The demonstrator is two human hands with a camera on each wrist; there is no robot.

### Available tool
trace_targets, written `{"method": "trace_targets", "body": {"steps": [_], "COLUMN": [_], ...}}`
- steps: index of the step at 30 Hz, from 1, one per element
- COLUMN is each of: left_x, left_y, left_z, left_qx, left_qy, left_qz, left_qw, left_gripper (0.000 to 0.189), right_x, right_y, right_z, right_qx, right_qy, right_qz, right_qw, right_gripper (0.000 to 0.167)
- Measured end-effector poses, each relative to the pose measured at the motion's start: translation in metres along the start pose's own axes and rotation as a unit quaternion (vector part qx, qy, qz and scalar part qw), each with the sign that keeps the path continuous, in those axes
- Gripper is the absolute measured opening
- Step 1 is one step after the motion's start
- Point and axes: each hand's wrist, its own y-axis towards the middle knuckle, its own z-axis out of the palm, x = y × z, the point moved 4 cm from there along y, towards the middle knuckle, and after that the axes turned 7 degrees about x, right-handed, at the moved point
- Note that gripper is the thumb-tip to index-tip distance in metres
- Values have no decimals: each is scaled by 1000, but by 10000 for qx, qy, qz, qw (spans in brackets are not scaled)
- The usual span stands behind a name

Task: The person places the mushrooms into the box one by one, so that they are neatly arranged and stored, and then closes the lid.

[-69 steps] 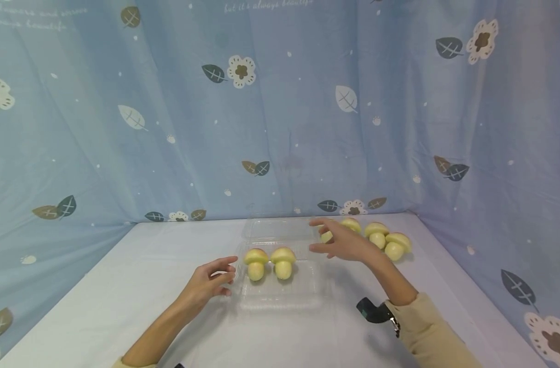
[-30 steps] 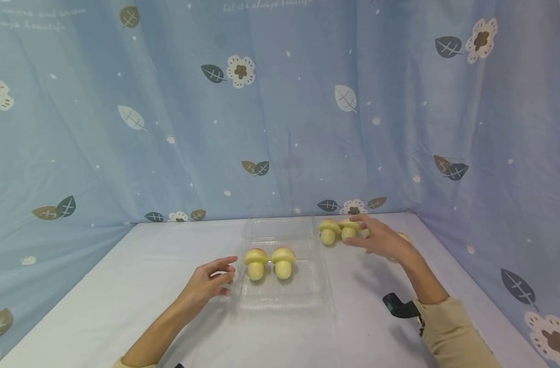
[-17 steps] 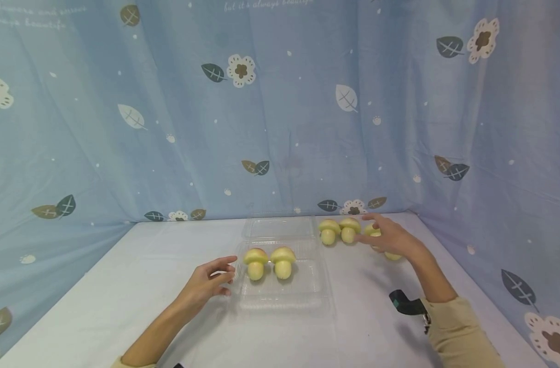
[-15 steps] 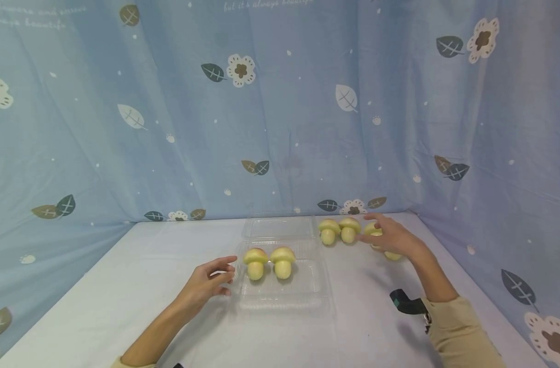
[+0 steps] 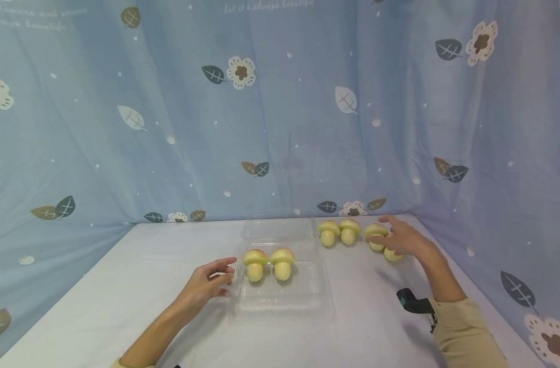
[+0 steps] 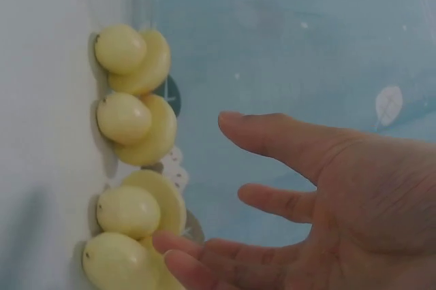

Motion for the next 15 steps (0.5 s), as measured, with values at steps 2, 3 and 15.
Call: {"method": "trace_targets", "body": {"steps": [2, 3, 15], "left_x": [0, 0, -1], "left_y": [0, 0, 0], "left_z": [0, 0, 0], "left_qx": [10, 11, 18], "left_qy": [1, 5, 43], "left_qz": [7, 6, 16], "left_qw": [10000, 10000, 10000], "left_gripper": [45, 45, 45], "right_x": [-5, -7, -30], "right_y": [0, 0, 6], "right_z": [-2, -3, -7], "right_qx": [24, 41, 37], "right_qy": [78, 137, 32], "right_qz": [95, 139, 516], "right_qw": [9999, 9998, 9987], "right_gripper": [89, 90, 89]}}
